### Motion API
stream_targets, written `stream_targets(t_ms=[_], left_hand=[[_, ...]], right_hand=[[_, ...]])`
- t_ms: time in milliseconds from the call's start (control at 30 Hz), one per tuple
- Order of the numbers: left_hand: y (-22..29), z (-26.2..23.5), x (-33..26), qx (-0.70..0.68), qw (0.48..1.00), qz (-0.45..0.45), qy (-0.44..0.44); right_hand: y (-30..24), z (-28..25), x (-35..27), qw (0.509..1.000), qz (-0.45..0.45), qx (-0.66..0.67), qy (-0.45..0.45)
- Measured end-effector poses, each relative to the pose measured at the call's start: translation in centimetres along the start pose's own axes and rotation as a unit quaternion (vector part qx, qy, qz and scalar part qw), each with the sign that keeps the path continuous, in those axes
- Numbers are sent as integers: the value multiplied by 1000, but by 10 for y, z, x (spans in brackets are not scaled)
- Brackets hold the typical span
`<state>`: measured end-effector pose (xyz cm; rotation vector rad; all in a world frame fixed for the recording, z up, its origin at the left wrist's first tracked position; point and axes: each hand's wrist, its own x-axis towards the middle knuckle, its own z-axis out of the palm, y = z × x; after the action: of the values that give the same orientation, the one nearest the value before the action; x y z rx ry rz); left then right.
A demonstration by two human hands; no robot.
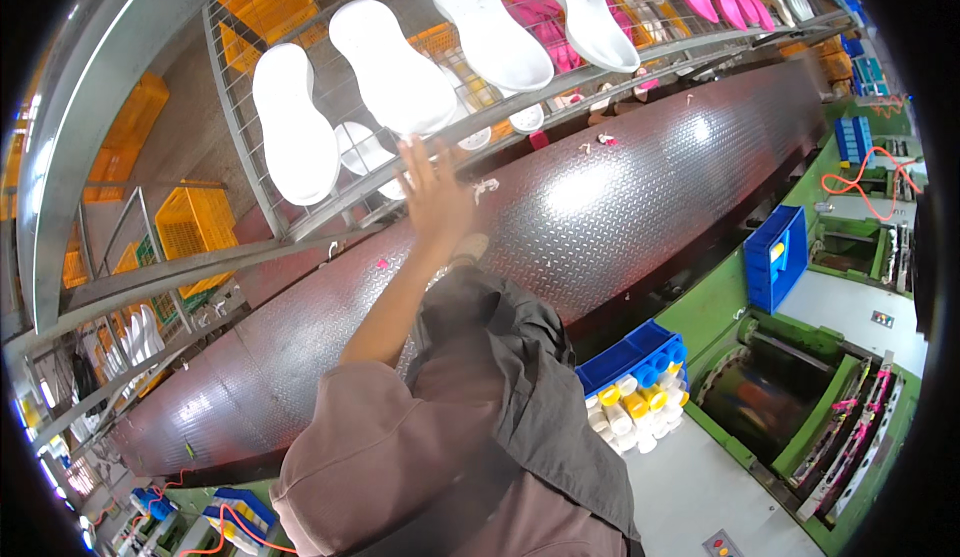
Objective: The person picks white plastic shoe insoles from a rack, places them into a blue tray, and then moves to a green machine to sort small white plastic pellets into yellow and blue cups. The person carries the tray to a different area and places it on a table.
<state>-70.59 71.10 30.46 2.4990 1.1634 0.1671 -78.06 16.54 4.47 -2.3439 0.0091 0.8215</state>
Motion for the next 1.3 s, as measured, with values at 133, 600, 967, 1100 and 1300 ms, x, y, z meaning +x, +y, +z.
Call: stream_targets(t_ms=[133, 600, 967, 1100, 1300], left_hand=[[-62, -8, -4, 135, 983, -55, 110], [-195, -20, 25, -31, 983, -11, 179], [-44, 88, -127, 77, 988, 122, 63], [-16, 161, -222, 4, 963, 194, -188], [-51, 228, -279, -73, 859, 130, -490]], right_hand=[[-44, -34, -9, 997, 37, 59, -21], [27, 26, -16, 1000, -5, -14, -2], [30, -43, -106, 971, 157, 176, 51], [53, -50, -121, 947, 213, 238, 34], [80, -45, -152, 943, 172, 274, 75]])
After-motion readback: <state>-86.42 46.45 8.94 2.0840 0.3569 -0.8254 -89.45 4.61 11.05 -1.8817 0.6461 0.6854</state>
